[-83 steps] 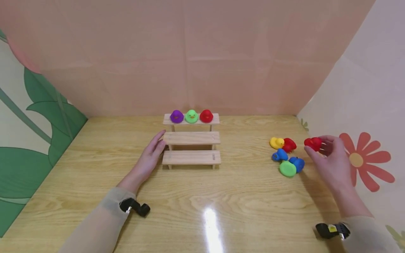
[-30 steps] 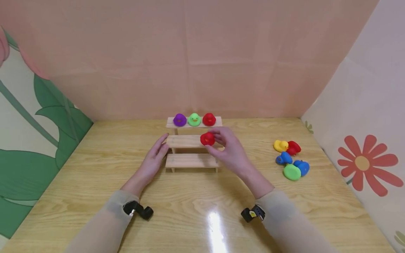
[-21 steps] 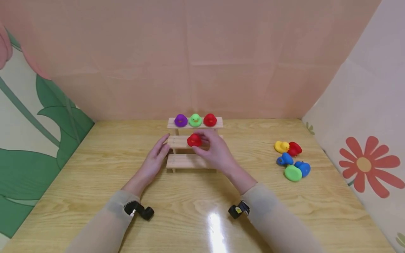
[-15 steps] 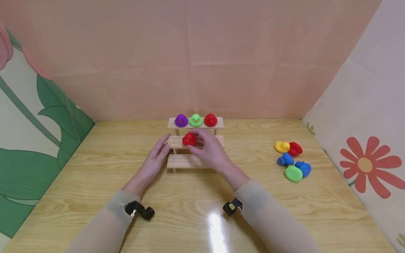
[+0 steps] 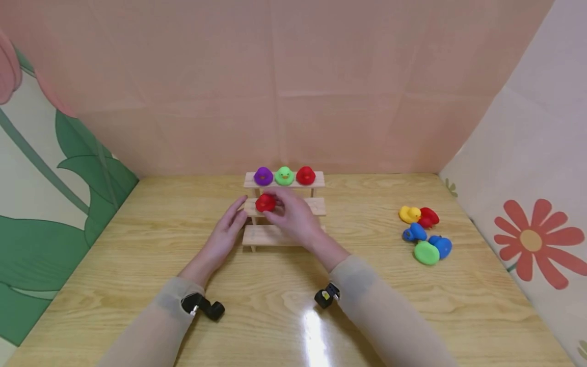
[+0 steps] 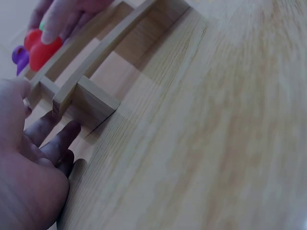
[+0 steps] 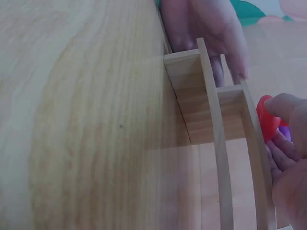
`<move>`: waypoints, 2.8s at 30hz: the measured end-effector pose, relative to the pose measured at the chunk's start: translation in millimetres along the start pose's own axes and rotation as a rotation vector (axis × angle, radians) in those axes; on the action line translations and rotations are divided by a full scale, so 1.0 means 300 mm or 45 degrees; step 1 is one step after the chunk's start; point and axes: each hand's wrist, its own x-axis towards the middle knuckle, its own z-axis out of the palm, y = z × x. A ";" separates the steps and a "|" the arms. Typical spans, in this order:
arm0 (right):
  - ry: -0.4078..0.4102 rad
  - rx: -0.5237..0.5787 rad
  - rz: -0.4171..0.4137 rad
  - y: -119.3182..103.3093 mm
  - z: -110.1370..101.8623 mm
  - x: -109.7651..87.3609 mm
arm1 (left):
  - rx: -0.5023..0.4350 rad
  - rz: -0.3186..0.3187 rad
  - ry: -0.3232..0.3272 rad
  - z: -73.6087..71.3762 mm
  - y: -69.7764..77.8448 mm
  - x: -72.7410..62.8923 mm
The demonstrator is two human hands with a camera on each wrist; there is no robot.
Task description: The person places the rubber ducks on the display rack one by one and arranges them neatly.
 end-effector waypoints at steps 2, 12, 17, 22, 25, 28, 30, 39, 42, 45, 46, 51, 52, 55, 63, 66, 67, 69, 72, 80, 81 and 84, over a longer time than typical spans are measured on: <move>0.001 -0.049 -0.006 -0.001 0.005 -0.001 | -0.001 0.004 0.003 0.002 0.001 0.000; -0.030 -0.182 -0.017 -0.011 0.017 0.006 | 0.000 0.012 0.006 0.001 0.010 -0.005; -0.039 -0.218 -0.011 -0.008 0.019 0.007 | -0.007 0.012 0.005 0.001 0.012 -0.007; -0.041 -0.243 -0.006 -0.007 0.021 0.006 | -0.013 0.012 -0.003 0.001 0.013 -0.008; -0.036 -0.246 -0.009 -0.008 0.021 0.005 | -0.016 0.008 -0.007 0.001 0.012 -0.009; -0.030 -0.249 -0.015 -0.008 0.021 0.007 | -0.015 0.006 -0.007 -0.001 0.013 -0.008; -0.028 -0.253 -0.017 -0.011 0.020 0.011 | -0.013 0.006 -0.006 -0.004 0.015 -0.003; -0.029 -0.275 -0.017 -0.013 0.023 0.016 | -0.002 0.001 -0.005 -0.010 0.019 -0.003; -0.030 -0.288 -0.008 -0.012 0.024 0.006 | -0.010 -0.006 -0.010 -0.004 0.013 -0.007; -0.025 -0.293 -0.007 -0.004 0.028 -0.002 | -0.019 -0.007 -0.015 0.002 0.007 -0.011; -0.023 -0.293 -0.010 -0.002 0.029 -0.003 | -0.020 -0.008 -0.014 0.002 0.006 -0.011; -0.023 -0.295 -0.022 0.004 0.031 -0.004 | -0.016 -0.010 -0.009 0.003 0.005 -0.010; -0.022 -0.295 -0.023 0.002 0.030 -0.004 | -0.012 -0.012 -0.006 0.002 0.007 -0.010; -0.016 -0.301 -0.026 0.002 0.030 -0.004 | -0.004 -0.012 -0.001 0.003 0.011 -0.009; -0.016 -0.310 -0.024 0.003 0.030 -0.005 | 0.005 -0.023 -0.004 0.001 0.012 -0.010; -0.019 -0.309 -0.018 0.003 0.030 -0.005 | -0.005 -0.019 -0.011 0.000 0.009 -0.008; -0.021 -0.307 -0.016 0.002 0.030 -0.005 | -0.009 -0.019 -0.013 -0.001 0.008 -0.007; -0.021 -0.302 -0.018 0.002 0.029 -0.004 | -0.016 -0.019 -0.013 -0.001 0.007 -0.005; -0.013 -0.290 -0.028 0.004 0.027 -0.006 | -0.026 -0.019 -0.011 0.000 0.006 -0.004; 0.050 -0.117 -0.080 -0.001 0.004 -0.066 | -0.015 -0.030 0.002 0.011 0.009 -0.011; 0.055 -0.105 -0.079 -0.004 -0.003 -0.081 | -0.011 -0.034 0.003 0.014 0.009 -0.012; 0.070 -0.078 -0.044 -0.016 -0.031 -0.129 | -0.004 -0.038 0.004 0.018 0.008 -0.011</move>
